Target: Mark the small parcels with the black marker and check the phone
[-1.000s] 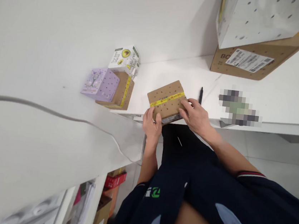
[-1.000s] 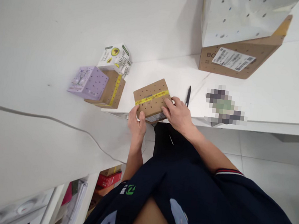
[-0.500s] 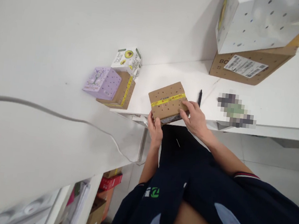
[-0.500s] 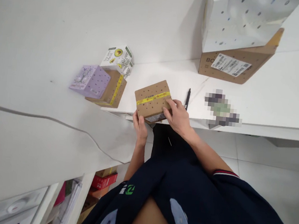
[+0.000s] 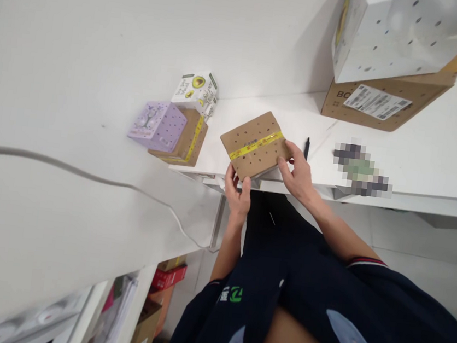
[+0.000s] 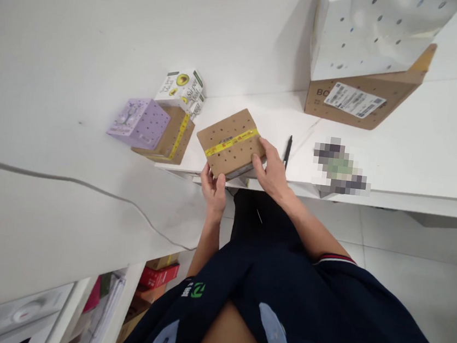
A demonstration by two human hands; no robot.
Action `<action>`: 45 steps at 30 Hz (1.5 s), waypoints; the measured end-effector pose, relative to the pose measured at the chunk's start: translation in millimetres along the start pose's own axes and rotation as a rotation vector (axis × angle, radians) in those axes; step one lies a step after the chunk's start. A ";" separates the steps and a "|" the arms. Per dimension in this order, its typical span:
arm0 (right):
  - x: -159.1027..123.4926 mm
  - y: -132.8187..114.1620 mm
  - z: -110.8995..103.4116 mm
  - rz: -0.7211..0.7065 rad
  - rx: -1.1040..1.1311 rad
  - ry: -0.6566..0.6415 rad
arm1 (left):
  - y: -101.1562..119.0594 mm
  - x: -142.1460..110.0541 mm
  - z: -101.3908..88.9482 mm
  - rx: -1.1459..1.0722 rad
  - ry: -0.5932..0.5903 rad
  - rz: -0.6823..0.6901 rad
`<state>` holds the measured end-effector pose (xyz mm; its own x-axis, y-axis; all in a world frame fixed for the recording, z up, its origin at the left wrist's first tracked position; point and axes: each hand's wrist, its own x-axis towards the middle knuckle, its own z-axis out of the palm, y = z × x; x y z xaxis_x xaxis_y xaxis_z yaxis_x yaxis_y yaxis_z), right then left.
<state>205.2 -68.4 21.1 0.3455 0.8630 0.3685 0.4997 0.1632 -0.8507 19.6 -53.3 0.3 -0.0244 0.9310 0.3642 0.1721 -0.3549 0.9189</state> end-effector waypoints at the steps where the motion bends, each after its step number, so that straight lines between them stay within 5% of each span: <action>1: 3.5 2.9 1.2 0.024 0.016 0.014 | 0.3 -1.6 1.3 0.015 -0.011 0.002; 9: 26.6 35.9 3.4 0.327 0.257 0.146 | 19.9 -13.5 11.4 0.357 -0.101 0.271; 17: 15.2 27.4 11.7 0.599 0.569 0.085 | 40.9 -2.1 14.6 0.473 -0.051 0.379; 22: 22.4 29.1 11.5 0.520 0.477 0.085 | 37.9 -0.7 12.2 0.512 -0.037 0.358; 29: 55.5 34.9 3.7 0.183 0.156 0.037 | 18.8 -4.9 7.3 0.455 -0.003 0.317; 34: 66.8 34.9 11.5 0.083 0.119 -0.039 | 12.8 10.9 3.4 0.465 0.129 0.259; 41: 46.5 49.1 -15.3 0.115 -0.177 0.132 | 6.7 23.1 -1.1 0.467 -0.059 0.441; 45: 33.6 66.9 -37.7 0.245 -0.341 0.037 | 3.2 21.1 1.6 0.479 -0.134 0.523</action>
<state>280.2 -46.5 -9.3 0.5126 0.8376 0.1891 0.6313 -0.2183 -0.7442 21.2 -34.7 10.6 0.2948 0.6629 0.6882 0.5420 -0.7092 0.4509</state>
